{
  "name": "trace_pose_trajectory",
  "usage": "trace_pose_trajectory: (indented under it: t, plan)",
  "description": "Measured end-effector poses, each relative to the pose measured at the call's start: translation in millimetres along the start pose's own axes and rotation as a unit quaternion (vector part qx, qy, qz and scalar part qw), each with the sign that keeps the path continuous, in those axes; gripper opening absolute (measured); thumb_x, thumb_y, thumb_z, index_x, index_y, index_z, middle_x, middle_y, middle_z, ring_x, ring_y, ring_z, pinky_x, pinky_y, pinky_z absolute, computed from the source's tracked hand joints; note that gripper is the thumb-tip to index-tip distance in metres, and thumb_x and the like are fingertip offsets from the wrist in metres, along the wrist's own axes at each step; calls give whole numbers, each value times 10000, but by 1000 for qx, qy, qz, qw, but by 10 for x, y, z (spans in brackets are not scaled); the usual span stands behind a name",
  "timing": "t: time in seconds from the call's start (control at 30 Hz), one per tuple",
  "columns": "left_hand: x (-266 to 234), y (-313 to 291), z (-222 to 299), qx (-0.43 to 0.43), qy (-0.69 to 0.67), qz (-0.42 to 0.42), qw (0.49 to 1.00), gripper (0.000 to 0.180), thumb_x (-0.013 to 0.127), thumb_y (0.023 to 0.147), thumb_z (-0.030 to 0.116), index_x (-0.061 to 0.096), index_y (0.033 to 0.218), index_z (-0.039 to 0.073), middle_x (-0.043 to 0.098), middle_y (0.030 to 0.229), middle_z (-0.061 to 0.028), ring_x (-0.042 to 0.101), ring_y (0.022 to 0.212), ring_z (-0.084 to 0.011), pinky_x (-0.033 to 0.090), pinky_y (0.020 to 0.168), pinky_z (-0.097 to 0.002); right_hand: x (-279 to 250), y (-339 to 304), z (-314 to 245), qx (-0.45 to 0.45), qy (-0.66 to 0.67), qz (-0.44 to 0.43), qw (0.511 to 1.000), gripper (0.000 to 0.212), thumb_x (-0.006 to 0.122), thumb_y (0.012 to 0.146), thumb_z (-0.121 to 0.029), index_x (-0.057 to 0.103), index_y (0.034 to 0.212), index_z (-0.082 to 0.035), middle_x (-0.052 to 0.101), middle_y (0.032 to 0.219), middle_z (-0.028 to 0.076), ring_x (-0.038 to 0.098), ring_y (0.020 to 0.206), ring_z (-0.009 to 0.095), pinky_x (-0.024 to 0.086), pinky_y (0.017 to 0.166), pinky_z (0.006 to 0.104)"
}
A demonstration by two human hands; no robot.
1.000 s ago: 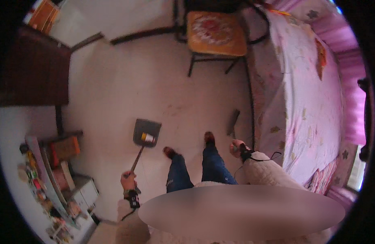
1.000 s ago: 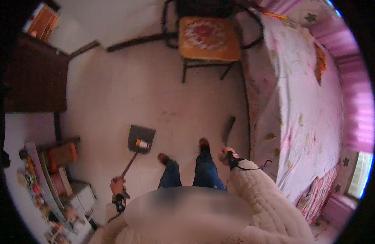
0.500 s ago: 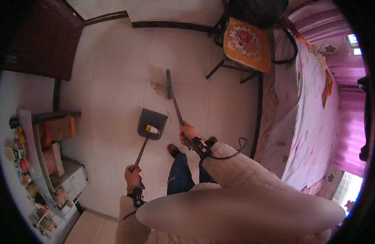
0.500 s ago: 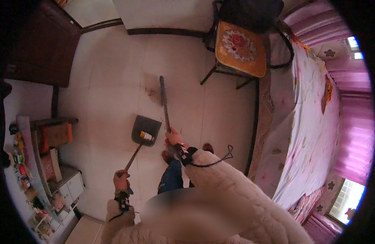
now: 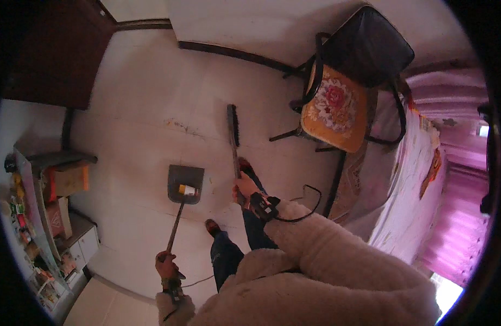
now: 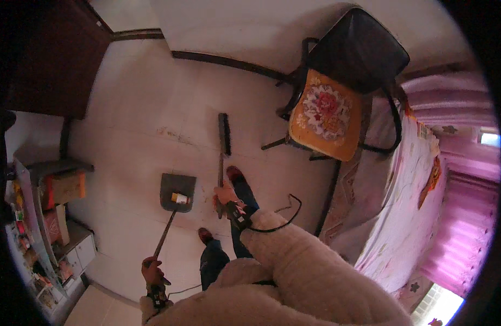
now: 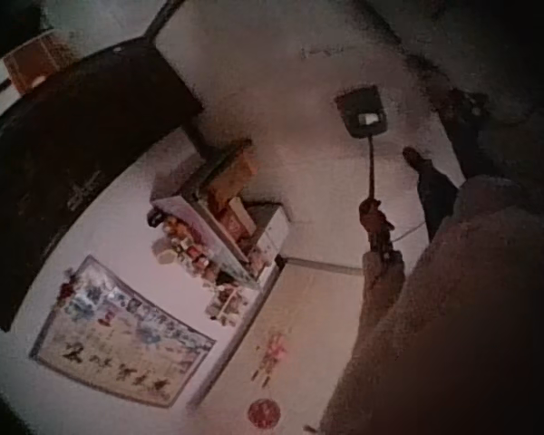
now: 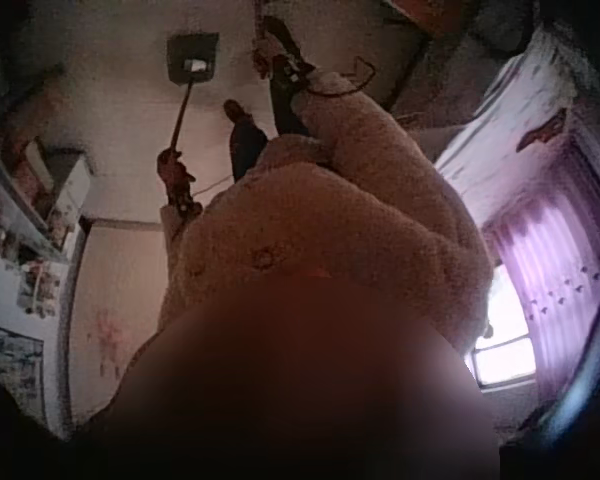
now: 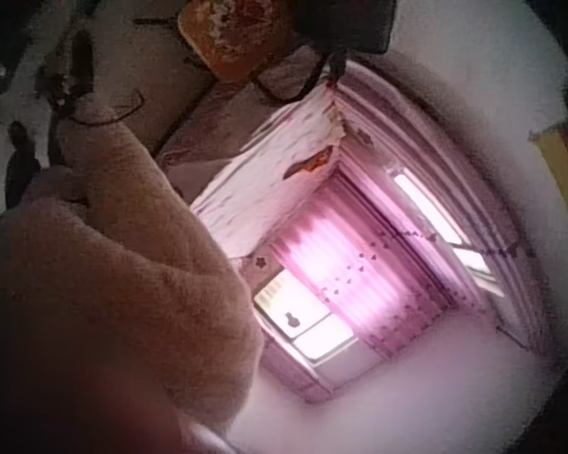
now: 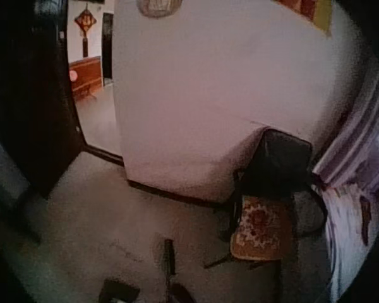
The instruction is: The person enters a bedroom, picks up a broom and dustpan, and sweeps the floor. They brush the bed surface with the broom, then continue sweeping the floor, collecting debris into the dustpan and moving through the room.
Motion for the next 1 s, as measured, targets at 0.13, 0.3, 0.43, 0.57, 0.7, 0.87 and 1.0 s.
trace_pose_trajectory:
  t: [0.13,0.3,0.43,0.57,0.7,0.87,1.0]
  plan:
    - [199,-306,242,-34,-30,53,998,176,547,754,60,504,923,40,565,740,-106,420,370,-95,346,315,-233,-372,-284,-924,1,-90,56,994,354,502,822,-171,420,1165,-203,476,642,46,475,476,168,406,388,330]
    - [415,-513,401,-66,-78,93,990,193,544,772,76,484,955,60,568,749,-108,403,352,-95,328,315,-224,-873,167,-1832,-71,-188,178,963,455,627,772,-326,437,1141,-139,540,796,87,547,736,207,485,632,366]
    - [526,-667,404,-74,-120,127,982,175,551,757,69,495,923,62,570,751,-103,388,343,-93,311,315,-219,-897,1320,-2428,-131,-206,112,963,373,614,762,-298,478,1041,-92,544,799,86,548,715,209,473,613,338]
    - [529,-865,315,-110,-151,177,966,180,554,742,51,504,914,69,575,732,-90,381,335,-92,307,315,-219,-130,1984,-2356,-212,-66,-447,867,306,602,753,-270,520,942,-44,549,801,85,548,694,211,462,595,310]
    - [493,-958,217,-128,-210,191,950,158,546,767,62,506,919,76,575,714,-83,379,337,-88,308,318,-217,537,1912,-1884,-50,-372,-521,767,165,513,795,-192,498,887,-57,523,679,51,521,617,178,442,515,287]
    - [405,-972,-30,-120,-260,214,934,131,542,795,86,510,921,72,577,717,-92,393,357,-85,324,330,-223,924,1094,-1600,-103,-530,-4,842,276,514,818,-211,425,1050,-91,511,680,67,503,567,180,433,464,309]
    - [393,-914,-361,-115,-305,230,917,135,544,797,90,510,926,64,583,739,-108,406,378,-86,337,339,-222,757,460,-1960,37,-480,17,876,75,518,794,-133,512,859,-97,502,655,72,492,573,205,437,532,360]
Point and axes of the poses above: each hand's wrist, its own y-axis towards the middle knuckle, its own x-axis out of the palm, z = x × y, the point moved 5 cm from there along y, towards the middle knuckle
